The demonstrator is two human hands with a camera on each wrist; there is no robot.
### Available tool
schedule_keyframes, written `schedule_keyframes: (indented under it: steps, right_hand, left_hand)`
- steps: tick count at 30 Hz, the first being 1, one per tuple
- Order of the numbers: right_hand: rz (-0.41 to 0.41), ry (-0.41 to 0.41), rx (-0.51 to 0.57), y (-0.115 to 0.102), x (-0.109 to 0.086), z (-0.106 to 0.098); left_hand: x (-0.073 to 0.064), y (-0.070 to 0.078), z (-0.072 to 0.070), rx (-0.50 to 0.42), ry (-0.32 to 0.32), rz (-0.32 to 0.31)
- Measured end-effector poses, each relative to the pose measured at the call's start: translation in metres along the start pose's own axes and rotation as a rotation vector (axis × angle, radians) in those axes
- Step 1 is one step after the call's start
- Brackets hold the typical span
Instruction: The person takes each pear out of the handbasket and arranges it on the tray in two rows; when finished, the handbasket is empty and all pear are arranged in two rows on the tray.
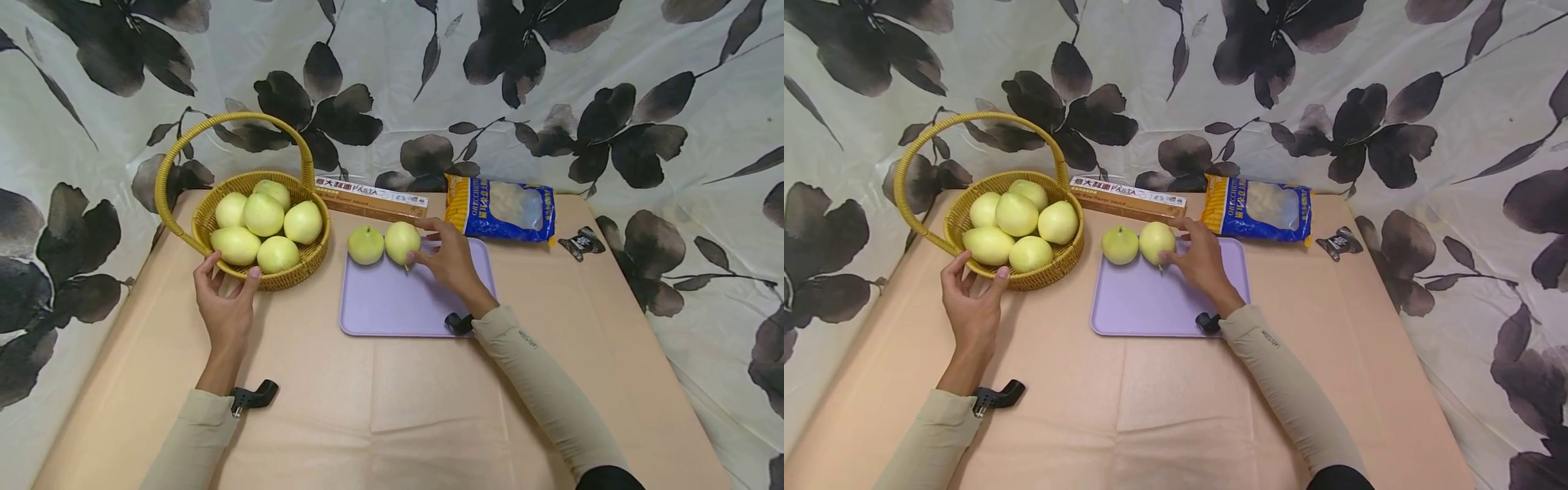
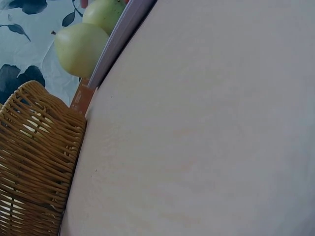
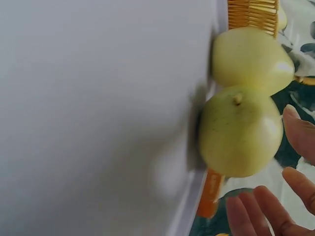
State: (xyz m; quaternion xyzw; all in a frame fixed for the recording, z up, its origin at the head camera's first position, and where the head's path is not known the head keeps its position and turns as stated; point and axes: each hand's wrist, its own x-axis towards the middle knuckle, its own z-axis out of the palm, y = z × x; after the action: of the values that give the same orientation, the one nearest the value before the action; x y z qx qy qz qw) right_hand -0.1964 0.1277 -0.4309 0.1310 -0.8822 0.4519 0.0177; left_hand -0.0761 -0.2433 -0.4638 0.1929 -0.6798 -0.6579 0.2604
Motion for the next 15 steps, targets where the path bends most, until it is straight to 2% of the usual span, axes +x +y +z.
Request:
schedule_keyframes:
  steps: [4,9,15]
  right_hand:
    - [-0.060,0.044,-0.016,-0.015,-0.001,0.003]
    - [-0.178,0.083,-0.029,-0.043,-0.002,0.012]
    - [-0.306,0.047,-0.027,-0.077,0.002,0.030]
  left_hand:
    - [0.000,0.001,0.000,0.002,-0.001,0.002]
    - [0.000,0.001,0.000,0.009,-0.001,0.000]
    - [0.000,0.002,0.000,0.016,-0.002,-0.002]
